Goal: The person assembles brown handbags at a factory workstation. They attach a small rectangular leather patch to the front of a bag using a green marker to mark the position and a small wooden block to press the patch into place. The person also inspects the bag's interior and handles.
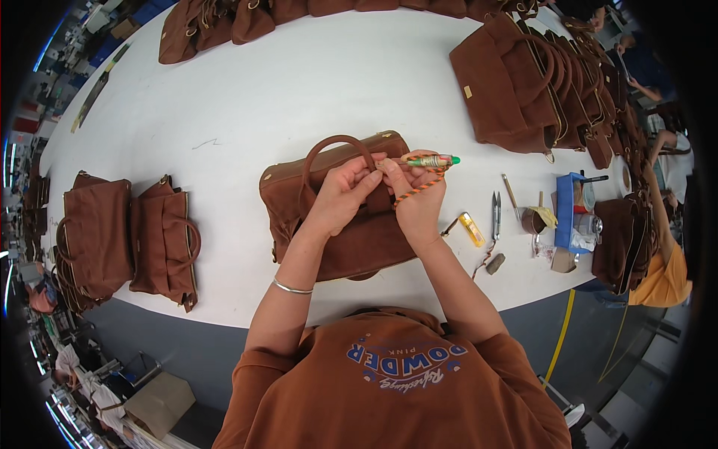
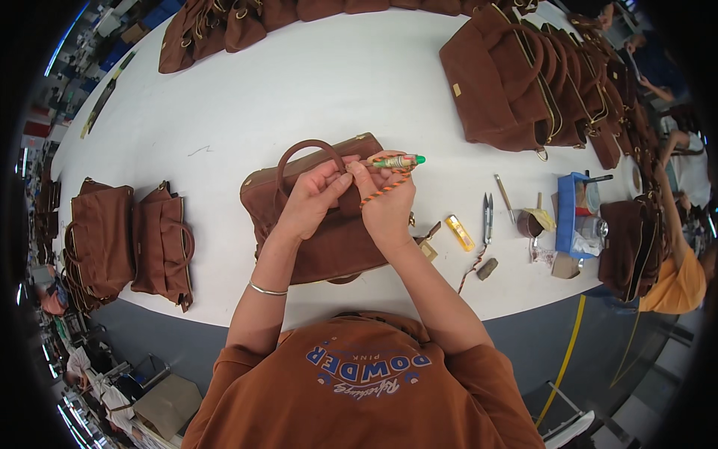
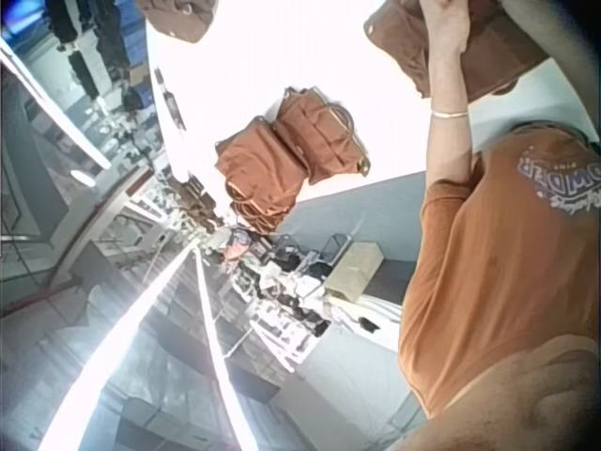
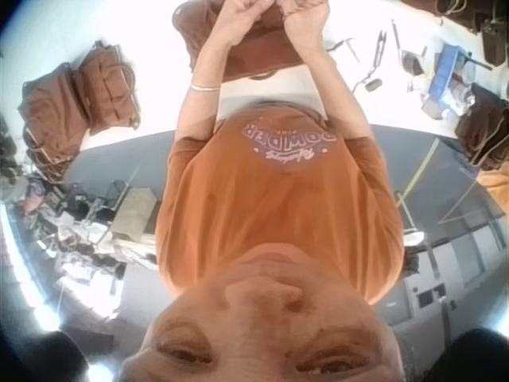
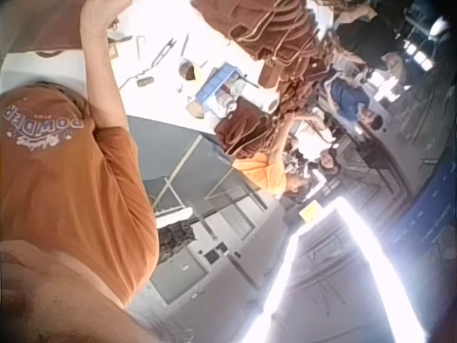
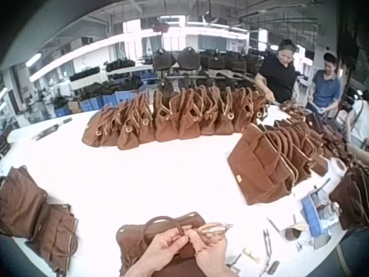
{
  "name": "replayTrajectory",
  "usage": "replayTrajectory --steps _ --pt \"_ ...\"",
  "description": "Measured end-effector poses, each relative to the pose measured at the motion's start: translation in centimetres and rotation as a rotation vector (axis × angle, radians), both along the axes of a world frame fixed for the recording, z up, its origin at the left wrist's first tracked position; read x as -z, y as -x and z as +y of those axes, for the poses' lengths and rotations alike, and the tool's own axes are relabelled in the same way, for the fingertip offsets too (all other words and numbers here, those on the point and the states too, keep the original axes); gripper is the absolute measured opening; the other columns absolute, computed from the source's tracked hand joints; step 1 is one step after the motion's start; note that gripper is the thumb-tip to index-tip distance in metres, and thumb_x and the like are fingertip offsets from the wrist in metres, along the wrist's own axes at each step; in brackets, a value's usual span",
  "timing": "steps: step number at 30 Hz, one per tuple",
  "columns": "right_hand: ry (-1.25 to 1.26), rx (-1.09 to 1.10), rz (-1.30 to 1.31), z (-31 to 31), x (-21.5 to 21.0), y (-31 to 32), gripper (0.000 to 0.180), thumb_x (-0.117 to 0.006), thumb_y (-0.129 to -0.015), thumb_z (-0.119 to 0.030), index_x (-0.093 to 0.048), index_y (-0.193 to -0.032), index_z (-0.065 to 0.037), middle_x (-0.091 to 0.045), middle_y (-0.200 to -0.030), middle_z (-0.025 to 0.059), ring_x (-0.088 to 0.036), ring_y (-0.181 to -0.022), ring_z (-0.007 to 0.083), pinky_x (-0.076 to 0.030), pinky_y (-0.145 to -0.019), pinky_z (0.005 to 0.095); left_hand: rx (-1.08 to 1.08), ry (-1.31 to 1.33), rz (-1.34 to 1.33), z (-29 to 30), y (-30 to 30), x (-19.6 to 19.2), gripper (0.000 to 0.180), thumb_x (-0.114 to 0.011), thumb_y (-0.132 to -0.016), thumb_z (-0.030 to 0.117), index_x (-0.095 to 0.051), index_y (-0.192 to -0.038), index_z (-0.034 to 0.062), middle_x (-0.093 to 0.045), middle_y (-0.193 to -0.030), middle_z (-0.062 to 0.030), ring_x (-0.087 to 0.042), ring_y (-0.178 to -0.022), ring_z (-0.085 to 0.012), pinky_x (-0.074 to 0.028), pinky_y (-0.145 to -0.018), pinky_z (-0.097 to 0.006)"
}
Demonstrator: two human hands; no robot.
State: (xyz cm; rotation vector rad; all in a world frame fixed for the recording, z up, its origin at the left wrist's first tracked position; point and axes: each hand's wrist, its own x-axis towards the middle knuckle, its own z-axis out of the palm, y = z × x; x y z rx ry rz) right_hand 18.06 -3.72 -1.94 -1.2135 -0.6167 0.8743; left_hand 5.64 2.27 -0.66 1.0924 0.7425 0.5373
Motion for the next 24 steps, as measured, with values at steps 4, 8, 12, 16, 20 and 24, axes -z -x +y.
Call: replayTrajectory --steps 4,8,12,16,20,24 --pt "0.002 0.009 -0.002 0.1 0.2 0.1 0.019 -0.066 -0.089 0.005 -0.052 -0.102 0.002 -0.066 -0.091 0.0089 -0.065 -0.083 0.0109 -0.053 -0.073 0.0233 0.003 0.002 -0.016 0.0 0.0 0.1 0.035 -0.055 -0.1 0.01 -0.053 -0.133 -0.0021 -0.066 -0.114 -0.0068 -0.061 -0.104 -0.0127 -0.048 -0.096 -0.029" --pt "-0.022 0.019 0.01 0.1 -0.4 0.3 0.019 -0.065 -0.089 0.006 -0.051 -0.102 0.002 -0.066 -0.091 0.0088 -0.065 -0.084 0.0112 -0.053 -0.074 0.0234 0.008 0.008 -0.009 0.1 0.0 -0.1 0.036 -0.055 -0.1 0.01 -0.053 -0.133 -0.0025 -0.066 -0.114 -0.0072 -0.062 -0.104 -0.0131 -0.048 -0.096 -0.029" --pt "-0.028 0.035 -0.017 0.1 -0.2 0.4 0.019 -0.065 -0.09 0.006 -0.051 -0.102 0.002 -0.066 -0.091 0.0087 -0.065 -0.083 0.0107 -0.053 -0.073 0.0231 0.011 0.004 -0.021 0.2 0.0 0.1 0.036 -0.055 -0.1 0.01 -0.053 -0.133 -0.0027 -0.066 -0.115 -0.0073 -0.061 -0.105 -0.0133 -0.048 -0.096 -0.029" --pt "-0.033 0.052 -0.071 0.1 0.3 0.5 0.02 -0.065 -0.09 0.006 -0.05 -0.103 0.001 -0.066 -0.09 0.0085 -0.066 -0.082 0.0102 -0.053 -0.071 0.0226 0.007 0.019 -0.02 0.2 0.0 0.3 0.036 -0.056 -0.1 0.011 -0.053 -0.134 -0.0025 -0.065 -0.117 -0.0067 -0.06 -0.107 -0.0123 -0.048 -0.097 -0.029" --pt "-0.102 0.064 -0.109 0.3 0.8 0.7 0.02 -0.065 -0.09 0.005 -0.05 -0.104 0.001 -0.065 -0.09 0.0076 -0.066 -0.082 0.0101 -0.053 -0.069 0.0224 0.003 0.03 -0.002 0.2 0.1 0.2 0.036 -0.056 -0.1 0.011 -0.053 -0.133 -0.0021 -0.064 -0.119 -0.006 -0.058 -0.11 -0.0111 -0.047 -0.098 -0.028" --pt "-0.118 0.073 -0.147 0.3 1.0 0.9 0.02 -0.065 -0.09 0.005 -0.051 -0.104 0.001 -0.064 -0.091 0.0062 -0.065 -0.082 0.0093 -0.053 -0.069 0.0221 -0.003 0.036 0.001 0.2 0.0 0.4 0.037 -0.057 -0.1 0.012 -0.053 -0.134 -0.0018 -0.064 -0.119 -0.0058 -0.058 -0.11 -0.0109 -0.046 -0.099 -0.027"
